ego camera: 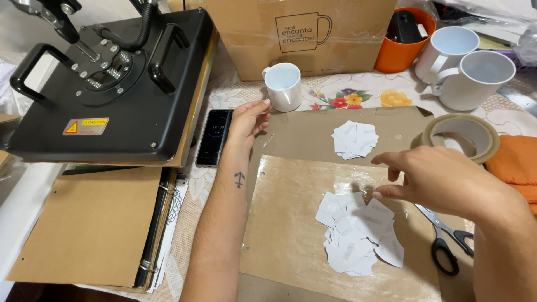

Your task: Preparing and arranging stickers on a board by peeling off backings, cutting them to size with scissors, and positioning them for heat pressing.

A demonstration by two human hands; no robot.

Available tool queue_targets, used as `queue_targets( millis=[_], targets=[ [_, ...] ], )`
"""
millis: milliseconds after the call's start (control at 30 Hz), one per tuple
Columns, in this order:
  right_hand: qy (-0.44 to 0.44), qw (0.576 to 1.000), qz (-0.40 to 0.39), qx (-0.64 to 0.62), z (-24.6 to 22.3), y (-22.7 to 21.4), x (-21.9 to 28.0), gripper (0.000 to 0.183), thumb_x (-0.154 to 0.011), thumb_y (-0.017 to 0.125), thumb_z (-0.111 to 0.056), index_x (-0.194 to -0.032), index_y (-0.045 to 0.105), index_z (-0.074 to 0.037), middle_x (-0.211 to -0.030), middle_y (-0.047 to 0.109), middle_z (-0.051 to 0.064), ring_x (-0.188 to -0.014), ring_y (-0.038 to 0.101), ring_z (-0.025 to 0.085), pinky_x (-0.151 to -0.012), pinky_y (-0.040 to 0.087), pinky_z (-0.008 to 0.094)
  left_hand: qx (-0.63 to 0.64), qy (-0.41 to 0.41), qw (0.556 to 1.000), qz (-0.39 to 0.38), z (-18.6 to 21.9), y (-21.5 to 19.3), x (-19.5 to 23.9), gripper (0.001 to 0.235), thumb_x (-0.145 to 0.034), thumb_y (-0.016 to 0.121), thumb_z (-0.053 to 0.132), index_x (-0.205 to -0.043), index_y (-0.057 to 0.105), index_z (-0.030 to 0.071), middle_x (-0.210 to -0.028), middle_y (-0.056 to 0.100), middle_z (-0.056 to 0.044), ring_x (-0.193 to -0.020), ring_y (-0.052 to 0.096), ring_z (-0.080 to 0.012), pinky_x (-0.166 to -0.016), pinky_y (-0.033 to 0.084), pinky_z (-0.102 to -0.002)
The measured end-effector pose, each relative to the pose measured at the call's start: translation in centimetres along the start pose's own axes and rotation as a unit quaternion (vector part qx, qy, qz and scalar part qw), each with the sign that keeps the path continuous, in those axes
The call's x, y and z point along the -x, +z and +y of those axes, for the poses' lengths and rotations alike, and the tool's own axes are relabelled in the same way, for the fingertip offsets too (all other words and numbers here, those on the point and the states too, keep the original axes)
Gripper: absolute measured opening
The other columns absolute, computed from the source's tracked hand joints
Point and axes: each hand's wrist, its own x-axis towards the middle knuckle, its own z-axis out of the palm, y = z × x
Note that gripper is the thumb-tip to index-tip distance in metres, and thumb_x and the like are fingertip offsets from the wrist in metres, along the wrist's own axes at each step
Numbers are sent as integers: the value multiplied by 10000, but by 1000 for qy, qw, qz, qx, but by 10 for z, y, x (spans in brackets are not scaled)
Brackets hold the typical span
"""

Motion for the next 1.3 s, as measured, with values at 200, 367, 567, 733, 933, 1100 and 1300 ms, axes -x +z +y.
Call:
queue_targets(
  millis=[200,367,567,733,933,1100,1300],
  targets=[
    [9,999,30,16,-1,0,-2,599,-857,616,-649,-1380,489,-386,-1191,740,-183,-1070,719,156,-857,537,378,-48,28,997,52,7,3,5,231,-787,803,181,-974,714,77,-866,732,-33,-736,656,-108,-559,527,-196],
    [-127,945,297,-46,-17,18,-20,254,-920,593,-401,-1122,683,-276,-999,773,-85,-908,729,227,-689,542,412,-54,20,996,62,-8,1,-14,219,-761,819,188,-926,721,82,-789,713,-35,-650,632,-91,-496,497,-190],
    [-305,864,400,-7,-72,-35,-140,445,-880,461,75,-1142,690,-202,-1202,702,49,-1224,604,285,-689,569,453,-34,8,998,48,-27,-7,-38,266,-743,837,207,-933,719,63,-771,725,-49,-640,676,-126,-494,557,-235],
    [-301,874,380,22,-99,-67,-261,524,-870,444,98,-1263,672,-162,-1358,669,-11,-1317,568,283,-1007,496,542,-5,-2,999,39,-31,-6,-51,251,-746,821,204,-924,728,53,-781,729,-67,-633,696,-160,-526,615,-285],
    [-212,912,336,101,-112,-79,-285,488,-899,480,14,-1286,700,-185,-1312,703,10,-1156,684,334,-963,518,581,-10,-4,999,33,-24,-7,-39,248,-720,818,208,-874,719,41,-750,724,-70,-615,687,-145,-497,585,-253],
    [-156,934,310,84,-103,-82,-287,463,-920,539,-29,-1282,720,-255,-1143,761,147,-1105,693,429,-918,527,623,-23,23,999,30,-13,-3,-29,283,-726,812,233,-909,726,35,-751,725,-58,-617,678,-127,-494,588,-238],
    [-139,938,306,85,-110,-83,-279,404,-982,500,-87,-1283,719,-244,-1159,748,203,-1052,701,465,-866,568,594,-41,93,994,38,-7,3,-23,241,-713,790,189,-892,762,30,-699,702,-30,-631,654,-84,-510,561,-204]
  ],
)
